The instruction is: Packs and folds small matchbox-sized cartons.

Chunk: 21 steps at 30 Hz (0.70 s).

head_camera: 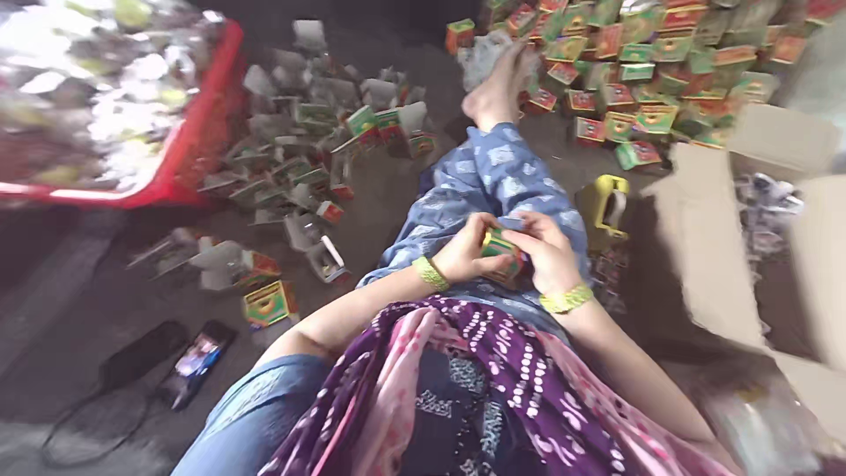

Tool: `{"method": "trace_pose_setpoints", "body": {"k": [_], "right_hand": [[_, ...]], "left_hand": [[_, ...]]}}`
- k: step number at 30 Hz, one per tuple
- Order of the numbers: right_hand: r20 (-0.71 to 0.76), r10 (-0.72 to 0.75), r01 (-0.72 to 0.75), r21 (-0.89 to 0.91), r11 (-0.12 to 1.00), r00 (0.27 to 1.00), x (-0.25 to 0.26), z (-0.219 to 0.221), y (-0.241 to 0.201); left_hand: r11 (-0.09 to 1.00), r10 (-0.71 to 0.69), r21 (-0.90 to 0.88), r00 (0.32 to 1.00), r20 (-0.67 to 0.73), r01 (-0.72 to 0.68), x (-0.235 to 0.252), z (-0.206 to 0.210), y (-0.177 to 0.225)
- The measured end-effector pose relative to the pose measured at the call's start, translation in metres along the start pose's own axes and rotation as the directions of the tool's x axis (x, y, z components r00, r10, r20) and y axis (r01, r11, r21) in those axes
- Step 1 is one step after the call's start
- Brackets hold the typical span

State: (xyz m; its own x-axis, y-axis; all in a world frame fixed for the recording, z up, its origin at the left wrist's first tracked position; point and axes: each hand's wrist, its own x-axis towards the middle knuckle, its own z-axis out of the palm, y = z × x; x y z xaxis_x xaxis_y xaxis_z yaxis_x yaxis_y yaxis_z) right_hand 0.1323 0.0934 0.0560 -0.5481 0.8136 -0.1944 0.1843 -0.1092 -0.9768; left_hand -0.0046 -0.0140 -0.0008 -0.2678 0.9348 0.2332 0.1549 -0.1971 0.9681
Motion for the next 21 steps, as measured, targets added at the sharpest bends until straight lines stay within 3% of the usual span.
{"method": "trace_pose_setpoints", "body": {"k": [3, 6, 9, 11, 14, 16, 18, 21], "right_hand": [[0.128, -0.187, 0.203, -0.128, 0.971, 0.974, 0.002, -0.006, 0.006], [0.410, -0.394, 0.533, -0.314, 0.785, 0.823, 0.003, -0.014, 0.023], [0.478, -0.387, 0.596, -0.436, 0.675, 0.788, 0.002, -0.018, 0.026], [0.462, -0.309, 0.523, -0.460, 0.718, 0.831, 0.003, -0.022, 0.022], [0.382, -0.134, 0.292, -0.393, 0.872, 0.914, 0.004, -0.025, 0.014], [0.400, 0.035, 0.088, -0.284, 0.955, 0.916, 0.006, -0.028, 0.002], [0.508, 0.211, -0.089, -0.253, 0.963, 0.835, 0.010, -0.030, -0.015], [0.659, 0.452, -0.193, -0.430, 0.882, 0.601, 0.025, -0.032, -0.033]], "left_hand": [[0.999, 0.020, 0.041, 0.998, 0.054, -0.023, -0.002, -0.005, 0.004], [0.997, -0.034, -0.063, 0.999, 0.031, 0.036, -0.005, -0.017, 0.012], [0.985, -0.160, 0.066, 0.987, -0.031, 0.161, -0.018, -0.045, 0.025], [0.907, -0.188, 0.354, 0.971, -0.146, 0.229, -0.035, -0.072, 0.034], [0.614, -0.210, 0.714, 0.942, -0.262, 0.336, -0.068, -0.117, 0.034], [0.427, -0.273, 0.822, 0.921, -0.279, 0.376, -0.095, -0.148, 0.031], [0.334, -0.362, 0.848, 0.887, -0.287, 0.411, -0.120, -0.178, 0.027], [0.207, -0.459, 0.849, 0.815, -0.355, 0.486, -0.144, -0.203, 0.015]]}}
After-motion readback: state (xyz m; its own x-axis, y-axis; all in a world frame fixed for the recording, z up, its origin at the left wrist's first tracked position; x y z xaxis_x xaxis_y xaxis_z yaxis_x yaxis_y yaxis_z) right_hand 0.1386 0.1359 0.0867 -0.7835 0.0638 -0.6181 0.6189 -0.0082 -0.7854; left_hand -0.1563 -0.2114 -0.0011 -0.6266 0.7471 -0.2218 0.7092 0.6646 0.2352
